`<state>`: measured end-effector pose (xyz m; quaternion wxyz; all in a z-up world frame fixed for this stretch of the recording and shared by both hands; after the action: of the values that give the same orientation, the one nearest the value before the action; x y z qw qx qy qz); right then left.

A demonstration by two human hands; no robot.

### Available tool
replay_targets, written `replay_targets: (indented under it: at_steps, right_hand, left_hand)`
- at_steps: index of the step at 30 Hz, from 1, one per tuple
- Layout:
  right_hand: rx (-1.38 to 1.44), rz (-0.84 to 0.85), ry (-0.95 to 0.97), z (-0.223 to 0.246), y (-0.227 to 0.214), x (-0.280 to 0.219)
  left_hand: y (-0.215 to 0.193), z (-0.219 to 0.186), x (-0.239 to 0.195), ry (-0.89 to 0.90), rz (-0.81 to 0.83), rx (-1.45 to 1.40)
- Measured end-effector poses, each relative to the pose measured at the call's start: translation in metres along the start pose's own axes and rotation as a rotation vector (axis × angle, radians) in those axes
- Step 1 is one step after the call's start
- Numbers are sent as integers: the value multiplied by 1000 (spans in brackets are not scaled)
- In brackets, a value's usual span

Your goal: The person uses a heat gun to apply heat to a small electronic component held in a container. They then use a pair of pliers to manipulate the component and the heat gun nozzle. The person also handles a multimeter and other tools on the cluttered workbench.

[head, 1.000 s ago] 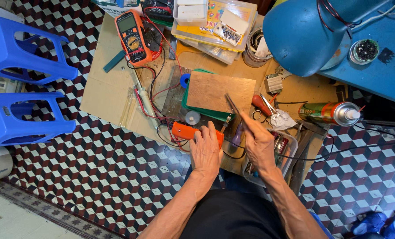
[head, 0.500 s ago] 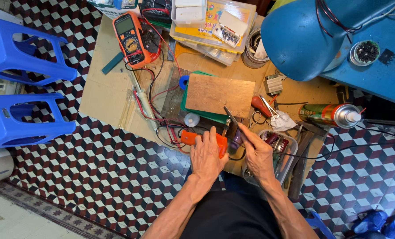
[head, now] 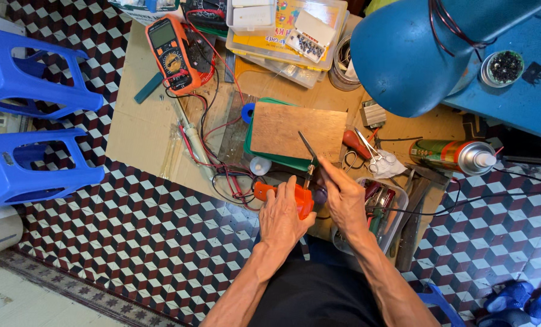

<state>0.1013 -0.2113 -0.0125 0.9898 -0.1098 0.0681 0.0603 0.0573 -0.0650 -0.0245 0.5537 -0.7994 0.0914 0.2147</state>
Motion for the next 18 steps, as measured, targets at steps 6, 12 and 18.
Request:
replay_targets:
  at_steps: [6, 12, 18]
  right_hand:
    - [26, -24, 116, -16, 2, 0]
    - [52, -26, 27, -5, -2, 1]
    - [79, -41, 63, -18, -3, 4]
  left_hand:
    - [2, 1, 0, 4, -70, -19]
    - [7, 2, 5, 8, -39, -69]
    - [5, 0, 2, 52, -67, -110]
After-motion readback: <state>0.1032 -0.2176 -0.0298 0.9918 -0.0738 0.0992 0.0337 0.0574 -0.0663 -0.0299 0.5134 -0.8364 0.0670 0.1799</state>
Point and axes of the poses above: each hand's wrist, its own x-axis towards the middle knuckle, its own y-axis out of the palm, z = x × y, the point moved 8 cm from there along x, towards the middle knuckle, and after that the axes turned 12 degrees about x, right-handed, at the moved point
